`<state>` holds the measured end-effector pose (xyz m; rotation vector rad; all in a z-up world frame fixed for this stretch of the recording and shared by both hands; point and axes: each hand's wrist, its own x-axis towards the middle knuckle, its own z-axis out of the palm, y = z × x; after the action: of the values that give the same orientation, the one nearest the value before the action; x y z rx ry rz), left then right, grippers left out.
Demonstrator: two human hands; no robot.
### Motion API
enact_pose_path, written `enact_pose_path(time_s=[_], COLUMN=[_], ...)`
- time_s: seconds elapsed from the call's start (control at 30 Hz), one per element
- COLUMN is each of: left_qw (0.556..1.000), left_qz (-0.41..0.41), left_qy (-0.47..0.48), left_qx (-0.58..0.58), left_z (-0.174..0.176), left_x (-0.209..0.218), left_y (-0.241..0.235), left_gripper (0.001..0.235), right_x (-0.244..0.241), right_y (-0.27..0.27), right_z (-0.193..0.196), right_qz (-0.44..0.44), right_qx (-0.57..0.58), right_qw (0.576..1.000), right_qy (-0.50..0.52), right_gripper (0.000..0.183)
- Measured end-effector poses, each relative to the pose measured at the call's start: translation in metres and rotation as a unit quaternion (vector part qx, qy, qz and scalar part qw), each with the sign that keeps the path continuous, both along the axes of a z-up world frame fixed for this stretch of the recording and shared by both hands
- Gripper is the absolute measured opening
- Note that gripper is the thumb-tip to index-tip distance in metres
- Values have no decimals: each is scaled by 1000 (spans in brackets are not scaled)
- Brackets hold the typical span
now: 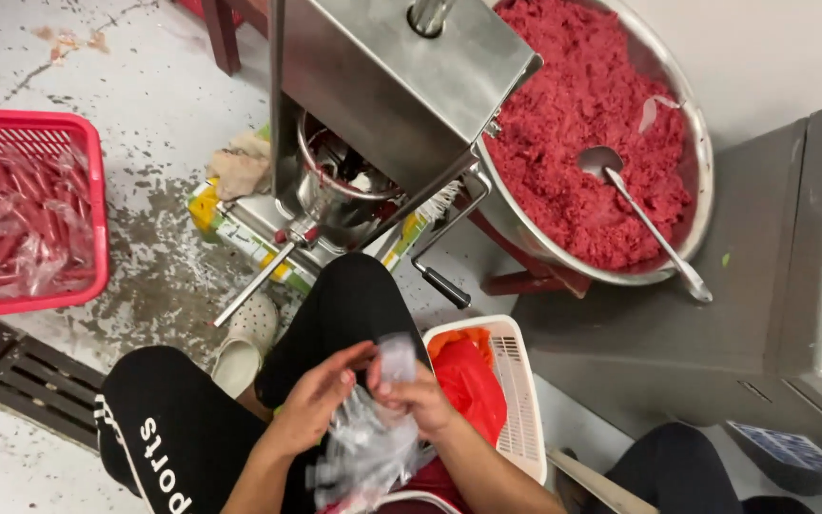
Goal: The person operates a manual sausage stuffer by turning a crank to push ground meat into plastic casings. They repeatedly attach a casing, crank the machine, and place the filled casing into a red basket.
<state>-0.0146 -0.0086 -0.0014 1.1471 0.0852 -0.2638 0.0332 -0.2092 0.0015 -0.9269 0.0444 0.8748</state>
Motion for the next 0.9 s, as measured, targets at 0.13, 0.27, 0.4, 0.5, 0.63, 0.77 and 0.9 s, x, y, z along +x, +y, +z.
enact_pose_path(time_s=[0.13, 0.27, 0.4, 0.5, 0.63, 0.77, 0.9], left_qw=[999, 979, 920, 902, 880, 931, 956], left_qz=[13, 143, 316, 379, 452, 348, 288], left_qy=[-12, -97, -99, -64, -103, -69, -19], left_qx=[-49, 111, 211, 194, 103, -90, -48], left_z=[29, 50, 51, 49, 22, 30, 26], left_x=[2, -11, -20, -21, -18, -26, -27], left_y=[6, 8, -2, -4, 17, 17, 1], left_gripper=[67, 54, 15, 5, 6, 49, 65], right_x=[0, -3, -6, -8, -7, -9, -10], right_y=[23, 32, 36, 39, 34, 37, 44], right_z=[8, 2, -2, 4, 6, 6, 5], right_qz=[105, 119, 129, 162, 215, 215, 191], right_qx=[31, 15, 2, 24, 1, 4, -33], right_qw=[994, 993, 991, 986, 975, 974, 980], right_qy=[5, 4, 30, 43, 62, 68, 49], right_gripper=[18, 20, 18, 20, 20, 32, 30])
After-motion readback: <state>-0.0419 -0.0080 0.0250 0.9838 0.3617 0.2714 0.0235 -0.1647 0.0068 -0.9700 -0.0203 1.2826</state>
